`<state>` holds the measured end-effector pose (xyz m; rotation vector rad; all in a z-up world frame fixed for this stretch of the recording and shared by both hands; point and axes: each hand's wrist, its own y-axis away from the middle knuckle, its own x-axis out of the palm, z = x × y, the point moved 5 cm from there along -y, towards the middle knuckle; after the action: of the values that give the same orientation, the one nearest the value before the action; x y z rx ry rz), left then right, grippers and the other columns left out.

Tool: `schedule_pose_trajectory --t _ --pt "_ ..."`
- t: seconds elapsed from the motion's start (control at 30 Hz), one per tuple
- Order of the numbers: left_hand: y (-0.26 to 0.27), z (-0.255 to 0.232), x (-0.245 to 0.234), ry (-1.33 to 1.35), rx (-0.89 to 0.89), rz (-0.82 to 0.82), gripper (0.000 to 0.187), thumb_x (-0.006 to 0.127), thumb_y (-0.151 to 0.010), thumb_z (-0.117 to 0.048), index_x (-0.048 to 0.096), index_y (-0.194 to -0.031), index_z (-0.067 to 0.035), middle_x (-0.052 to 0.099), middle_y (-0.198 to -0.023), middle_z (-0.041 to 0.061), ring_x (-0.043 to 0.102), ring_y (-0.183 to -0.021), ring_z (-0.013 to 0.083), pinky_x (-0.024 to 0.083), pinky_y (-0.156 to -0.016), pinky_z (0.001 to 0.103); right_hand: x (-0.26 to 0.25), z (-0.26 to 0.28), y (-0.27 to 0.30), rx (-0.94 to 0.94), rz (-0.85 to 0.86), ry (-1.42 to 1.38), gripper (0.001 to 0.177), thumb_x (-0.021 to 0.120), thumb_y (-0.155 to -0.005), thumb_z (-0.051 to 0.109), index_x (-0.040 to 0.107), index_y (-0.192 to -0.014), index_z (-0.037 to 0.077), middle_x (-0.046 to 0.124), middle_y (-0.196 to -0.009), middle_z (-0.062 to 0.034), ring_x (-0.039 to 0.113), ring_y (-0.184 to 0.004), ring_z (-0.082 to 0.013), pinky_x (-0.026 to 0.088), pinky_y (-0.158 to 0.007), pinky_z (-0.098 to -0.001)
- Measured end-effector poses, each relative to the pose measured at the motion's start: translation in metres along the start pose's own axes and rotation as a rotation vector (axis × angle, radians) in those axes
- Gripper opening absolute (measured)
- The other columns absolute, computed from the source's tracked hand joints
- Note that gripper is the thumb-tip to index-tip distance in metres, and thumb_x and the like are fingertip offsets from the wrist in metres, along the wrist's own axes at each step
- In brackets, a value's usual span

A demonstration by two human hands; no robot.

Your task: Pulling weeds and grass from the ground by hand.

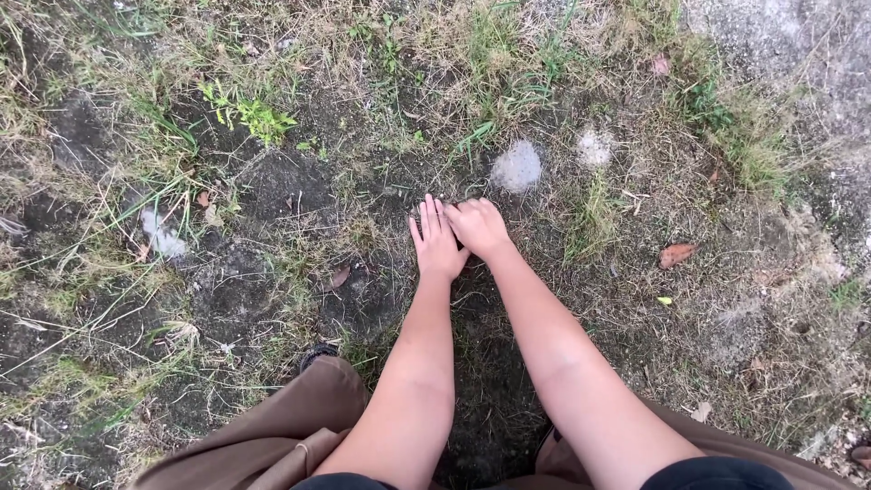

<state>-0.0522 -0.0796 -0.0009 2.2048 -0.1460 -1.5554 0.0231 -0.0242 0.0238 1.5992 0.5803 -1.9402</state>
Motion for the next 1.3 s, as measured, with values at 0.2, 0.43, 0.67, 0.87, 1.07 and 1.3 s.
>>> schedule_pose_trajectory --t 0.2,0.43,0.67,0.87,1.07,1.3 --pt "-0.009 0.004 0.000 0.037 -0.006 0.017 0.121 0.074 -0.082 -0.058 0.004 -0.161 0.001 -0.004 -0.171 0.018 -0.006 -0.160 0.0300 -0.004 -0.127 0.053 0.014 -0.003 -0.032 -0.041 -0.023 0.219 0.048 0.054 -0.094 0.019 0.060 -0.140 0.010 0.074 -0.091 -0.0089 0.070 -0.088 -0.0252 0.048 -0.079 -0.0402" --pt "-0.008 0.004 -0.008 0.086 -0.003 -0.003 0.123 0.076 -0.080 -0.055 0.003 -0.161 0.001 -0.002 -0.171 0.018 -0.003 -0.159 0.0290 -0.003 -0.127 0.050 0.042 -0.018 -0.031 0.066 0.039 0.488 0.047 0.052 -0.093 0.018 0.058 -0.132 -0.008 0.073 -0.092 -0.0106 0.071 -0.085 -0.0225 0.047 -0.080 -0.0383" --pt "-0.013 0.005 -0.011 0.043 0.024 -0.015 0.120 0.078 -0.080 -0.049 0.004 -0.161 0.002 -0.003 -0.171 0.019 -0.003 -0.159 0.0297 -0.003 -0.126 0.051 0.046 -0.024 -0.024 0.132 0.152 0.236 0.011 0.054 -0.095 0.016 0.060 -0.095 0.007 0.075 -0.086 -0.0148 0.073 -0.080 -0.0291 0.052 -0.078 -0.0432" --pt "-0.011 0.009 -0.017 0.069 0.025 -0.052 0.123 0.078 -0.079 -0.053 0.004 -0.162 0.000 -0.002 -0.172 0.018 -0.002 -0.160 0.0280 -0.002 -0.127 0.051 0.014 -0.024 -0.014 0.309 0.135 -0.163 0.016 0.055 -0.095 0.017 0.060 -0.097 0.002 0.073 -0.091 -0.0229 0.072 -0.085 -0.0407 0.057 -0.078 -0.0512" --pt "-0.011 0.005 -0.023 0.058 0.027 -0.047 0.122 0.075 -0.081 -0.058 0.003 -0.162 -0.003 -0.003 -0.171 0.016 -0.004 -0.159 0.0268 -0.003 -0.127 0.051 -0.015 -0.020 -0.016 0.431 0.011 -0.295 0.021 0.053 -0.101 0.023 0.059 -0.101 0.003 0.072 -0.093 -0.0237 0.070 -0.086 -0.0443 0.056 -0.078 -0.0538" --pt "-0.014 0.012 -0.023 0.035 0.028 -0.069 0.117 0.073 -0.082 -0.059 0.007 -0.163 -0.007 -0.002 -0.172 0.014 -0.004 -0.159 0.0263 -0.003 -0.127 0.051 -0.027 -0.011 -0.019 0.238 -0.130 -0.087 0.024 0.053 -0.102 0.027 0.061 -0.097 0.005 0.064 -0.102 -0.0181 0.065 -0.100 -0.0353 0.050 -0.088 -0.0469"
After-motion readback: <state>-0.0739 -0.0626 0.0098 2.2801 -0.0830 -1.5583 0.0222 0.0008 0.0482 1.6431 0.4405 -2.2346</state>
